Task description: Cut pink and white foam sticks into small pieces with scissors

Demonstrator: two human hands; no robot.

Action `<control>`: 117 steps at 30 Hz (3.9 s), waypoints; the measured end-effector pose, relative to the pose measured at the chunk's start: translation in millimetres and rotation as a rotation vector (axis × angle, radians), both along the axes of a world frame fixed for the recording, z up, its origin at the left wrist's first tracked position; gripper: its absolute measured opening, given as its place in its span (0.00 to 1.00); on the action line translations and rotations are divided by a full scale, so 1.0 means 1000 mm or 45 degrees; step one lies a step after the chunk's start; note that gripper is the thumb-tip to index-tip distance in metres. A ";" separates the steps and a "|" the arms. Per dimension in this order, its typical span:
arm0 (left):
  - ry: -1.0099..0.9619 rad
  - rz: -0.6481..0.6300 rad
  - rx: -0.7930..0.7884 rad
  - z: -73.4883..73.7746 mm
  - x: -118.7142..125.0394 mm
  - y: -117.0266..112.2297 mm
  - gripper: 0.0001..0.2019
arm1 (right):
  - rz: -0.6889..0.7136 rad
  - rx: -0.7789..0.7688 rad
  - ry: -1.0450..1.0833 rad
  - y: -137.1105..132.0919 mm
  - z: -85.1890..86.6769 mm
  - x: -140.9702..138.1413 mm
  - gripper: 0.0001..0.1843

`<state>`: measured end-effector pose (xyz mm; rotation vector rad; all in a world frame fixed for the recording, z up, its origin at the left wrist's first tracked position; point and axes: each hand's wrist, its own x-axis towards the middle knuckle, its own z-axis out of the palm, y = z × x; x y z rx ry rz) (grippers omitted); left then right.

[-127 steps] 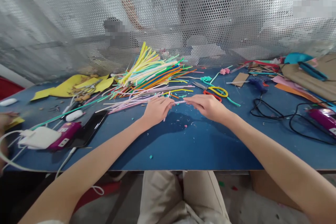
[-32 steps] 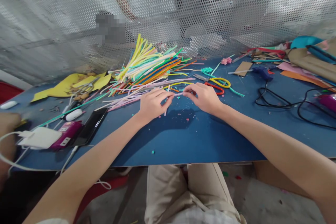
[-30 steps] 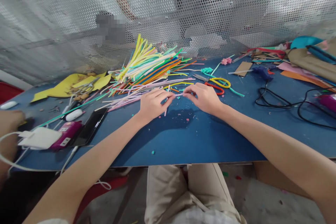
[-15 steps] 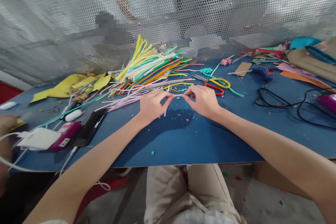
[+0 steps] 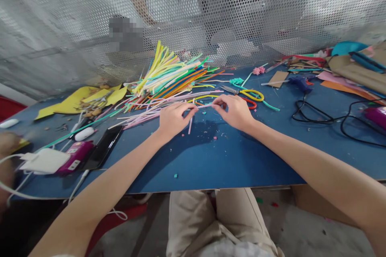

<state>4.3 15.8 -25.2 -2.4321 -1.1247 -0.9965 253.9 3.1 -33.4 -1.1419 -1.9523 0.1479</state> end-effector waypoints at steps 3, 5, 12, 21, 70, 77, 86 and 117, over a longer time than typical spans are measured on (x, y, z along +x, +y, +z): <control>-0.001 -0.003 -0.010 -0.001 -0.002 0.002 0.13 | 0.020 -0.049 0.057 0.001 -0.001 0.001 0.10; 0.002 -0.008 -0.022 -0.002 -0.004 0.003 0.13 | 0.029 -0.077 0.092 0.001 -0.001 0.001 0.13; 0.052 -0.023 -0.003 -0.001 -0.005 0.003 0.14 | 0.067 -0.106 0.050 -0.003 0.000 0.000 0.10; 0.045 -0.098 -0.036 0.000 -0.005 0.004 0.14 | 0.041 -0.142 -0.015 0.000 -0.004 0.001 0.10; -0.009 -0.136 -0.071 0.002 -0.012 0.011 0.12 | 0.080 -0.019 -0.022 0.008 -0.005 0.005 0.09; -0.068 -0.095 -0.060 0.002 -0.022 0.020 0.11 | 0.014 -0.111 -0.056 0.021 -0.007 0.021 0.08; -0.127 -0.087 -0.072 0.006 -0.027 0.022 0.11 | -0.234 -0.125 0.134 0.039 -0.011 0.049 0.17; 0.231 -0.286 0.009 0.001 -0.004 0.001 0.14 | 0.325 0.262 -0.214 -0.006 0.001 0.001 0.09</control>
